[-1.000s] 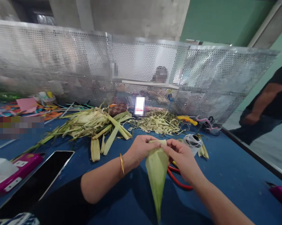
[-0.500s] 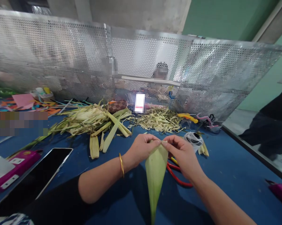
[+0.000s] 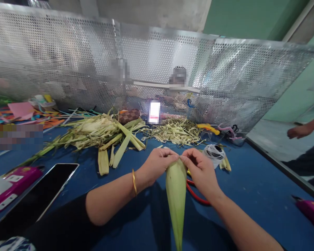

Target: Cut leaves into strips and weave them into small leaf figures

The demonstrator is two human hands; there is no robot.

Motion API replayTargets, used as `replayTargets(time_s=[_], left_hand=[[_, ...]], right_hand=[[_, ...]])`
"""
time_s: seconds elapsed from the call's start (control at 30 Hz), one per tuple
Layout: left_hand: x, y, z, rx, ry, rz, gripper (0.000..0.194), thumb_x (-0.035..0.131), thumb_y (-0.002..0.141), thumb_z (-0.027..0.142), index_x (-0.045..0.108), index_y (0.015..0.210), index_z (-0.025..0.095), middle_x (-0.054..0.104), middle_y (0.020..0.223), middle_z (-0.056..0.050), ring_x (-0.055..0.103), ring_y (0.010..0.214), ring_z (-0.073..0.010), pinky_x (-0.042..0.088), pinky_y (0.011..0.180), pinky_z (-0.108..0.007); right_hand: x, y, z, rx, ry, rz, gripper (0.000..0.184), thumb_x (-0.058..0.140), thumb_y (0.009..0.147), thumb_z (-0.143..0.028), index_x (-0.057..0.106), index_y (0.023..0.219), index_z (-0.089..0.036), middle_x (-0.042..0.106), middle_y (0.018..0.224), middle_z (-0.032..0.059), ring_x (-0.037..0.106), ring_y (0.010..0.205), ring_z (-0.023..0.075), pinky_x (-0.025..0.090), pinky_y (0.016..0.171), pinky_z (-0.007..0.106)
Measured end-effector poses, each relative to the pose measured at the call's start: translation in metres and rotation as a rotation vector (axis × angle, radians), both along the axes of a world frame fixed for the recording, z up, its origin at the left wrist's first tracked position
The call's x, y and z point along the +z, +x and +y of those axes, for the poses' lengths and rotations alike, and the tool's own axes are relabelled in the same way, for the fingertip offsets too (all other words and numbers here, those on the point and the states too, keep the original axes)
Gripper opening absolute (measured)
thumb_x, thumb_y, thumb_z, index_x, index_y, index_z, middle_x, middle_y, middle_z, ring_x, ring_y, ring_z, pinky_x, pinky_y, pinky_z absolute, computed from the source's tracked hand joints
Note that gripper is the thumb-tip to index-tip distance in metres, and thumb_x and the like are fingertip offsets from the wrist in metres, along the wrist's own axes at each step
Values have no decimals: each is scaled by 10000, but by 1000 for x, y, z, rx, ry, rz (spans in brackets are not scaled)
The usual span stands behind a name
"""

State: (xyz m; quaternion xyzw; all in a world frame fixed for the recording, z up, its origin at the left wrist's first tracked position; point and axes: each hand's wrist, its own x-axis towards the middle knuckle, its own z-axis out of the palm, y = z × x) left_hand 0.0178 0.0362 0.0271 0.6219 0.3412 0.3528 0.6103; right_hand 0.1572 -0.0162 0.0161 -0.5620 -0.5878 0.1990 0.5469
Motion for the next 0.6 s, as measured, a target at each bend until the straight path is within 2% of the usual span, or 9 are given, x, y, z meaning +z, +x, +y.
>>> replayTargets(time_s=[0.07, 0.13, 0.3, 0.37, 0.43, 0.5, 0.6], left_hand=[[0, 0, -1, -10, -38, -18, 189, 608, 697, 318, 630, 634, 141, 528, 589, 21, 420, 549, -88, 325, 535, -218], [1, 1, -2, -13, -52, -34, 206, 607, 708, 341, 620, 640, 148, 529, 585, 24, 420, 538, -88, 326, 525, -219], [2, 1, 1, 49, 10, -15, 211, 620, 724, 354, 623, 651, 156, 530, 580, 30, 420, 534, -87, 326, 519, -216], [1, 1, 2, 68, -8, -20, 184, 642, 716, 336, 637, 676, 156, 552, 595, 26, 444, 543, -88, 344, 529, -213], [-1, 1, 3, 68, -101, -59, 188, 674, 700, 338, 657, 747, 157, 601, 644, 8, 500, 565, -98, 381, 550, -218], [-2, 2, 1, 39, -260, -114, 253, 711, 676, 359, 665, 814, 151, 647, 706, -25, 560, 596, -121, 427, 576, -238], [-3, 4, -3, -1, -457, -183, 285, 757, 642, 342, 662, 809, 132, 664, 709, -54, 590, 580, -139, 462, 579, -261]], right_hand=[[-1, -1, -1, -29, 42, -59, 173, 577, 802, -328, 573, 696, -192, 521, 634, -13, 443, 586, 128, 349, 534, 251], [0, -2, -1, -42, 19, -1, 180, 592, 793, -346, 583, 700, -192, 532, 640, -11, 450, 595, 129, 364, 549, 253], [4, -5, 1, 75, -215, 477, 317, 727, 659, -455, 611, 761, -178, 556, 646, -15, 483, 594, 126, 406, 546, 249], [4, -6, 2, 95, -247, 560, 353, 773, 601, -454, 605, 732, -172, 552, 621, -20, 474, 565, 115, 400, 522, 239], [2, -6, 3, 78, -219, 568, 347, 784, 591, -447, 593, 684, -173, 537, 588, -29, 454, 538, 104, 386, 500, 229], [0, -6, 4, 42, -168, 551, 330, 777, 605, -442, 591, 675, -179, 532, 577, -35, 452, 533, 103, 387, 498, 228], [-2, -5, 5, -3, -134, 534, 321, 773, 604, -441, 603, 694, -184, 535, 576, -34, 459, 535, 110, 391, 497, 234]])
